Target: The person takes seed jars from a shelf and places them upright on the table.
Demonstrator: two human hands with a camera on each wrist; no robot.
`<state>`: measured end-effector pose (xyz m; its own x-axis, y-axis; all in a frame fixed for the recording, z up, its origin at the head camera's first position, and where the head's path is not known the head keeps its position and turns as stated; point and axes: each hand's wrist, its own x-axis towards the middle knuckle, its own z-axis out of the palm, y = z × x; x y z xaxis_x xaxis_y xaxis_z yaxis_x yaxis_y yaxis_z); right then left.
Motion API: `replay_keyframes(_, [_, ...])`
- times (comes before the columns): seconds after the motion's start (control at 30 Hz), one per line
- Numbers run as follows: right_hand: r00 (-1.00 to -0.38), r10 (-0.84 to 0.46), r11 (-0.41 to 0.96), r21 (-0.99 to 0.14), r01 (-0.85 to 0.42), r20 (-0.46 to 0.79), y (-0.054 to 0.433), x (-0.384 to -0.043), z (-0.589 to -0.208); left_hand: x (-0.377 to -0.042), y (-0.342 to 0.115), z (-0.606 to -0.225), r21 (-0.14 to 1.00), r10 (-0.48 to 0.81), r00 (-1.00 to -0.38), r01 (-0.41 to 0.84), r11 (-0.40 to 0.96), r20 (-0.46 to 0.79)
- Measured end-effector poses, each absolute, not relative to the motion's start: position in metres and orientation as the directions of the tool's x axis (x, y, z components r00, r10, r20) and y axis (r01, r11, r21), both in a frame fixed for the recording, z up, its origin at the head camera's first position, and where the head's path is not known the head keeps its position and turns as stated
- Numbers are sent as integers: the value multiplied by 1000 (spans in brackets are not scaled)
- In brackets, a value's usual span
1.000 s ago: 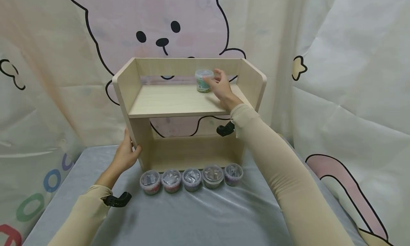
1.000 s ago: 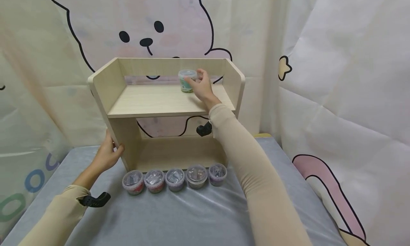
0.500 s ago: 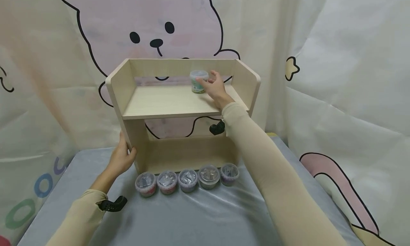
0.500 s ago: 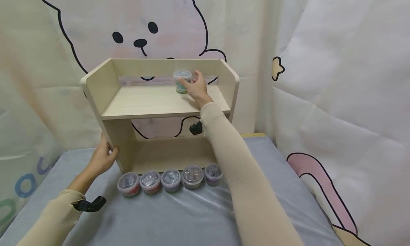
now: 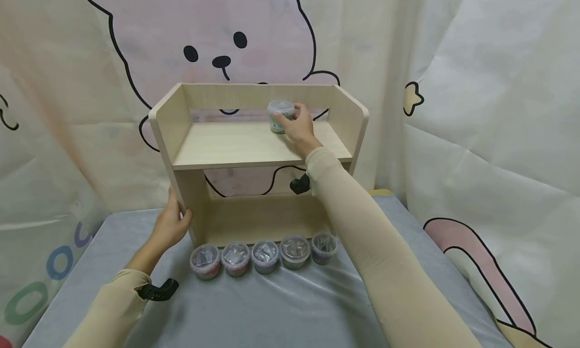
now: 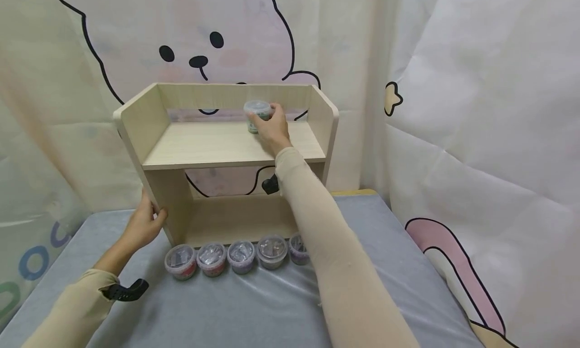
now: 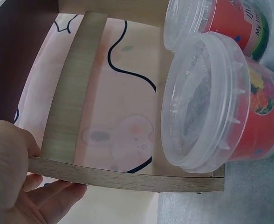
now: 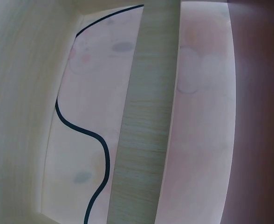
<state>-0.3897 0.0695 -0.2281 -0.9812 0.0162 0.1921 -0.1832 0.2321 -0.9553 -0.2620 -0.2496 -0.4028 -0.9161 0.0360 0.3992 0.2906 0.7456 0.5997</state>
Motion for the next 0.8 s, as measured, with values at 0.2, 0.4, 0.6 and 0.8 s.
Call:
replay_keyframes(0.2, [-973,-38,258,-939,-229,227,70,-391,-230,-261,-249,-404,599,38,-913,297,744,405])
replay_keyframes(0.4, [-962,-117,256,-928,-271,248,70,-394,-229,-262,-249,-403,592,35,-905,306,745,424])
replay_keyframes(0.6, [-958,-136,303,-910,-284,253,72,-394,-230,-264,-248,-402,588,42,-902,315,745,430])
replay_keyframes(0.8, [-960,-106,281,-919,-277,258,71,-397,-232,-265,-248,-404,600,34,-910,300,742,413])
